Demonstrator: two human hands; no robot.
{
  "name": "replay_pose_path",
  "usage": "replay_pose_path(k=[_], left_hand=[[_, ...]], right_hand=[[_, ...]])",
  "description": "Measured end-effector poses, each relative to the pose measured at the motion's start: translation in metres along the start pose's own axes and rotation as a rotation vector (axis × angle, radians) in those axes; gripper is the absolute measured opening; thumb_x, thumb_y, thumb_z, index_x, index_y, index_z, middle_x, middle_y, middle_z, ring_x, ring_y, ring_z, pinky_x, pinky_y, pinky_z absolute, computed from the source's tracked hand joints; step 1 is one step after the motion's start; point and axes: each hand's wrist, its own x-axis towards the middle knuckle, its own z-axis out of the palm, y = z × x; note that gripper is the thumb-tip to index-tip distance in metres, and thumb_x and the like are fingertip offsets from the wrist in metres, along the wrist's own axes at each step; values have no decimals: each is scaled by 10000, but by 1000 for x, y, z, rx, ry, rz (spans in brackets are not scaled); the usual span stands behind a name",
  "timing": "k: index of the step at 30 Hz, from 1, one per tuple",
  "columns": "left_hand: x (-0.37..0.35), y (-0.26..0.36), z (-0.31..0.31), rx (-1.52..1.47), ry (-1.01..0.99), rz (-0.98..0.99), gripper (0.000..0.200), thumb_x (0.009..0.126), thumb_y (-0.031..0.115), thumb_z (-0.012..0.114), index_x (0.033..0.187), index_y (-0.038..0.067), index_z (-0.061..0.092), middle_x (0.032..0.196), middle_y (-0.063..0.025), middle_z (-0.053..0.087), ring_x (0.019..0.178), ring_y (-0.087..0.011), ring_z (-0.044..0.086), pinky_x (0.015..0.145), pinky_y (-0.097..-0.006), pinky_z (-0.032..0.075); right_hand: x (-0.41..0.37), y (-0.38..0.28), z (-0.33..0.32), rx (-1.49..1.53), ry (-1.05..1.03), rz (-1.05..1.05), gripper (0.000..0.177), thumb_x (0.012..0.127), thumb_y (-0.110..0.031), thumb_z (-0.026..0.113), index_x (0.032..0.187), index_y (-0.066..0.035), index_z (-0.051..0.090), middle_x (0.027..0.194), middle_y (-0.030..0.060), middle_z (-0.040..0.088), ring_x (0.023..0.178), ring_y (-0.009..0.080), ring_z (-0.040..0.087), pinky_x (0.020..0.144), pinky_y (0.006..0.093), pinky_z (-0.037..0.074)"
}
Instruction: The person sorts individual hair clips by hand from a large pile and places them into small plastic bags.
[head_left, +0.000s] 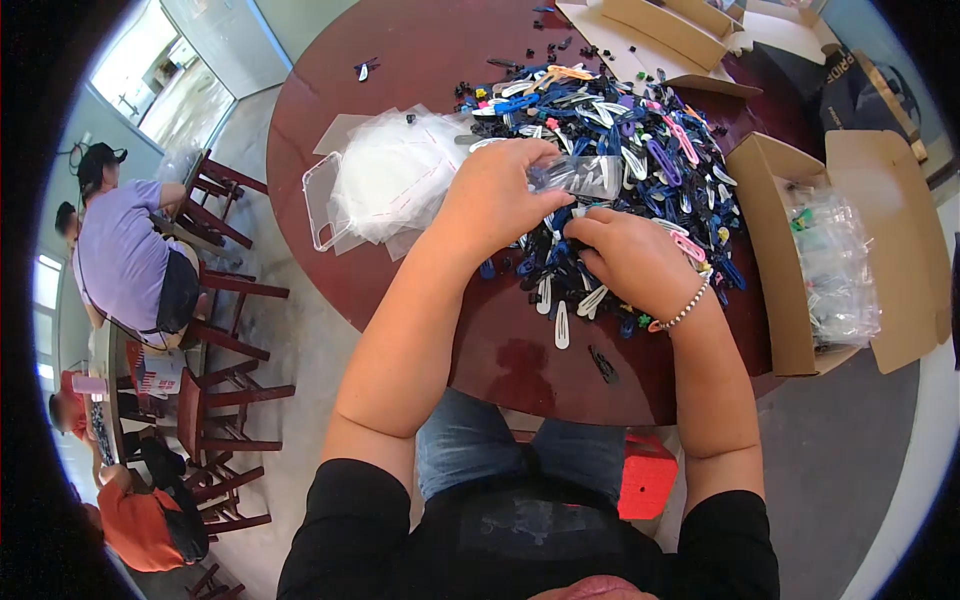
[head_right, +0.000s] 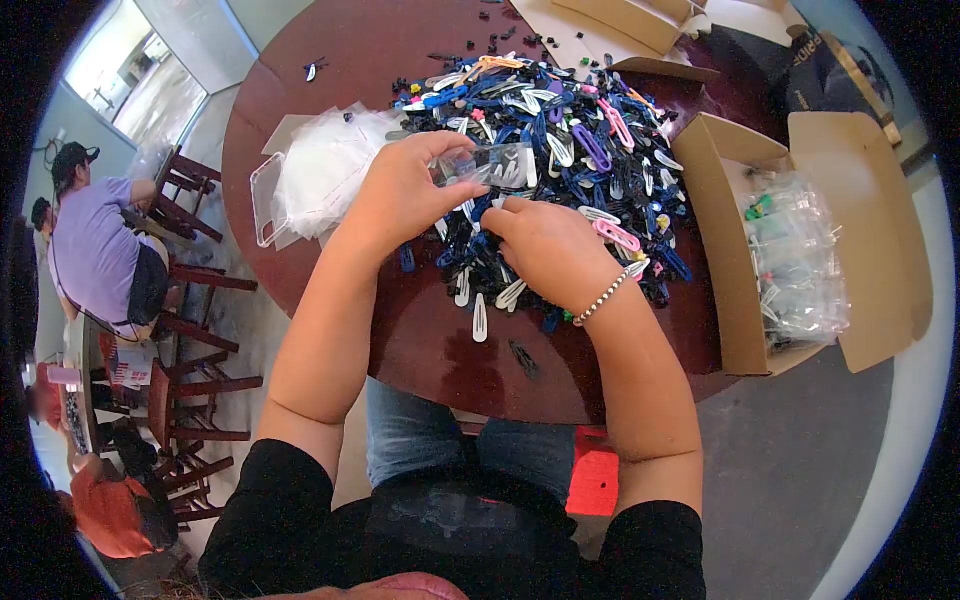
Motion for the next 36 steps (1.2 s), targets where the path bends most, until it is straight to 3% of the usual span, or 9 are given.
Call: replay_pose_path(k=[4,7,11,14,16,22,26,28,36], left_hand=[[1,0,0,-8,-10,-22,440,688,193,814,1073,41,666,967,-92,700,722,-177,622,647,-293,498],[-1,-1,0,-63,45,1,367,665,188,785,974,27,669,913,-141,681,874,-317,639,782,-393,498],[-1,-2,2,-28,50,-5,373,671,192,783,991,35,672,936,-138,682,905,-316,633,808,-397,493],[-1,-2,2,28,51,16,375,677,200,781,1002,47,673,956,-133,682,940,-316,624,832,-402,484],[-1,0,3,41,40,25,376,681,206,779,1005,48,671,965,-132,680,946,-319,619,835,-406,480],[-2,0,7,-37,-18,47,427,676,192,807,1041,19,669,988,-148,682,906,-285,646,803,-351,502],[-2,2,8,-17,-41,43,416,676,182,799,1037,18,671,994,-148,684,918,-284,647,816,-354,500],[-2,2,7,-34,-31,40,415,672,183,797,1033,20,673,982,-146,687,918,-283,648,822,-360,498],[-2,-1,8,-35,-55,56,413,685,245,773,1030,44,671,971,-149,681,947,-327,622,850,-411,481]], right_hand=[[1,11,2,54,76,-46,203,790,-59,633,991,-34,621,906,140,638,814,338,634,721,398,513],[-1,20,-7,218,135,8,174,808,-59,654,976,-17,636,831,110,658,689,241,635,639,324,502],[-8,23,-32,358,361,189,134,835,-51,675,961,-15,647,762,26,637,647,60,537,594,221,447],[-10,27,-38,424,432,252,123,862,-42,657,981,-10,655,836,6,656,689,44,546,614,203,451],[-9,23,-38,763,540,176,140,885,-29,641,1019,9,651,898,4,665,752,41,565,675,192,470],[-7,20,-35,823,401,115,190,894,4,619,1082,26,645,945,33,672,868,72,604,796,204,488],[-6,13,-30,726,407,147,217,897,17,609,1110,31,651,984,54,681,903,85,618,803,214,494],[-4,14,-24,706,501,118,188,877,-32,650,1057,-18,701,831,-9,673,710,28,548,628,187,446],[-4,5,-26,656,520,89,192,883,-39,641,1064,-12,698,862,42,704,744,52,593,666,206,479]])
